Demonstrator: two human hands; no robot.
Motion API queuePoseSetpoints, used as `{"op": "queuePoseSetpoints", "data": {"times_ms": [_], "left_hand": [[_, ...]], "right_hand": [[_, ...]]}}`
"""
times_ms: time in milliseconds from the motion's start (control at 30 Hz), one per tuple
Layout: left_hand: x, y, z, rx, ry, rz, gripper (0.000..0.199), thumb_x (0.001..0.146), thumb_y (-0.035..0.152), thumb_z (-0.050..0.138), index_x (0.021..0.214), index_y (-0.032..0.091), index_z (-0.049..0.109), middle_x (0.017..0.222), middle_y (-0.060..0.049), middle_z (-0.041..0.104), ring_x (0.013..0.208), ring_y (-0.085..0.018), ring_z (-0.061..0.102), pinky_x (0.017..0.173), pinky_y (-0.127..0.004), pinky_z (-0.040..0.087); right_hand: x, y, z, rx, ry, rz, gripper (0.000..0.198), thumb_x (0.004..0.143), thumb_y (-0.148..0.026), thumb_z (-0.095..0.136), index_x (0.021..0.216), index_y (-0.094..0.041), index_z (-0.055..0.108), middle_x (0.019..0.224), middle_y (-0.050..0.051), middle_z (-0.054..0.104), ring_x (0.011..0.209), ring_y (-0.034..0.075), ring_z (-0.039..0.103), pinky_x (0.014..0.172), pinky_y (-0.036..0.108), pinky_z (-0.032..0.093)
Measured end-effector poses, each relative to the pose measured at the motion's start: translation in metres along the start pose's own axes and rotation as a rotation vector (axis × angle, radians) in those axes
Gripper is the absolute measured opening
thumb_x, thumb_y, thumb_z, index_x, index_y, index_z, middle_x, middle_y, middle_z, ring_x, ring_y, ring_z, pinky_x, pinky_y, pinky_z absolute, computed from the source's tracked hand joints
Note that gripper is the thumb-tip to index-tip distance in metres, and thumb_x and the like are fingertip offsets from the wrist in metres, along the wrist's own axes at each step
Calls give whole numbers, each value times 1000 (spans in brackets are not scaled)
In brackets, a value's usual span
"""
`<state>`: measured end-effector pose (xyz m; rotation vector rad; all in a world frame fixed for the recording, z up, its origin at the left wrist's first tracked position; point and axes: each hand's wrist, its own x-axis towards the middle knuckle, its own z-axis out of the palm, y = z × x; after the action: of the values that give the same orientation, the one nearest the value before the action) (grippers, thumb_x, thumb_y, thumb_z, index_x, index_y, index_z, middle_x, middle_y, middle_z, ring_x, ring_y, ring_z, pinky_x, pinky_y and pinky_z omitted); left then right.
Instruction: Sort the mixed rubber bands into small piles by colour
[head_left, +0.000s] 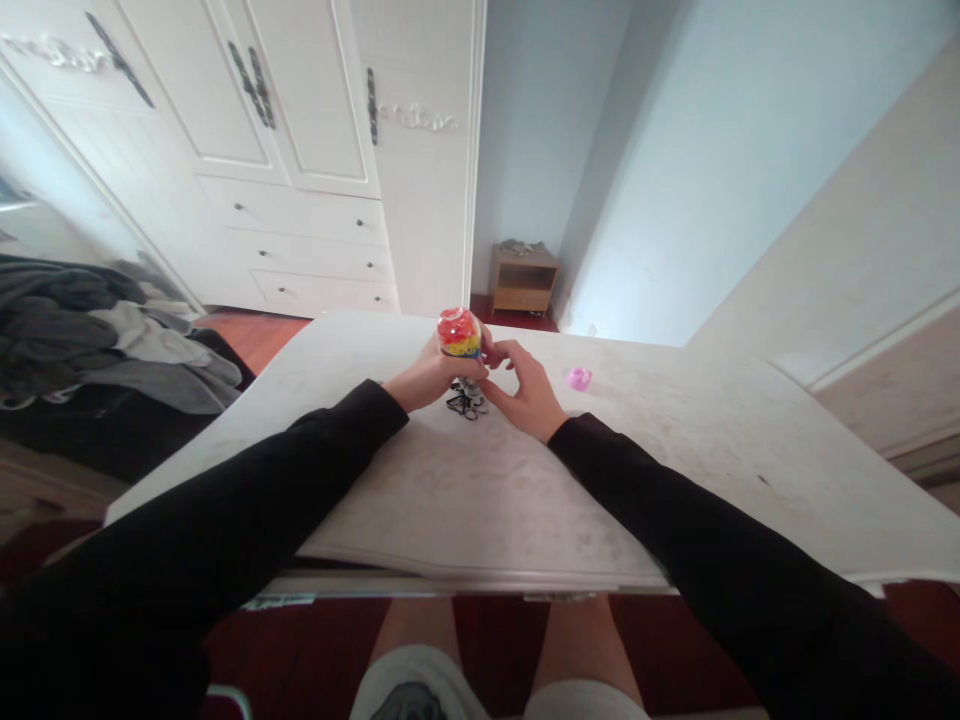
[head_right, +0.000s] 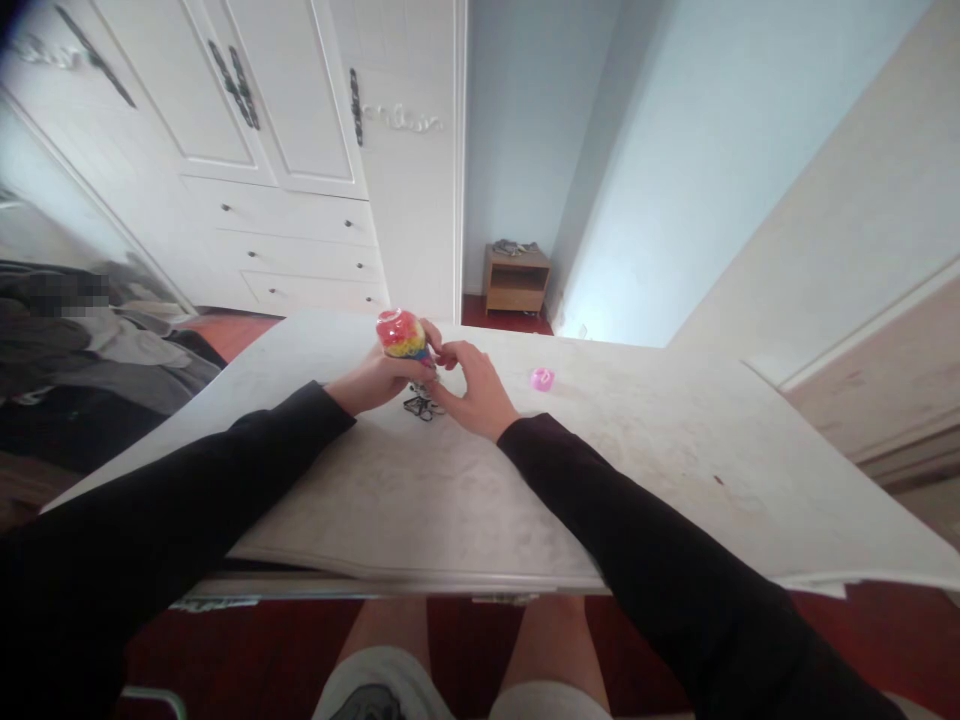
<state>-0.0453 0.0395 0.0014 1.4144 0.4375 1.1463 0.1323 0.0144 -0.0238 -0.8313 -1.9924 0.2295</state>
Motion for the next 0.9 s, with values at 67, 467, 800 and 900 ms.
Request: {"op": "queuePoseSetpoints", "data": {"times_ms": [67,467,800,900], "left_hand": [[0,-2,0,-1,8,-12,41,59,5,76,96,18,65,83,2,64,78,-14,62,69,-27,47],[5,-13,-31,130,-237,-184,64,71,11,84,130,26,62,117,-6,67,104,-20,67,81,-29,54],[3,-5,-34,-21,-109,-385,34,81,20,81,112,15,68,93,-4,72,76,-11,67,68,-21,54],[4,-6,-35,-34,-116,-398,29,84,23,79,109,13,69,95,-6,72,75,-11,67,67,-21,55]], "right_hand": [[6,-1,11,106,-21,59,43,82,-35,72,121,-23,57,108,7,71,93,24,66,82,39,51],[6,13,15,441,99,193,36,96,-56,60,114,-26,58,110,6,67,105,25,63,94,44,53],[5,0,10,215,144,204,30,92,-52,68,93,-25,55,93,3,52,87,20,52,78,37,50],[4,-1,12,319,140,219,35,85,-51,76,96,-24,56,97,4,55,85,19,54,71,34,49]]}}
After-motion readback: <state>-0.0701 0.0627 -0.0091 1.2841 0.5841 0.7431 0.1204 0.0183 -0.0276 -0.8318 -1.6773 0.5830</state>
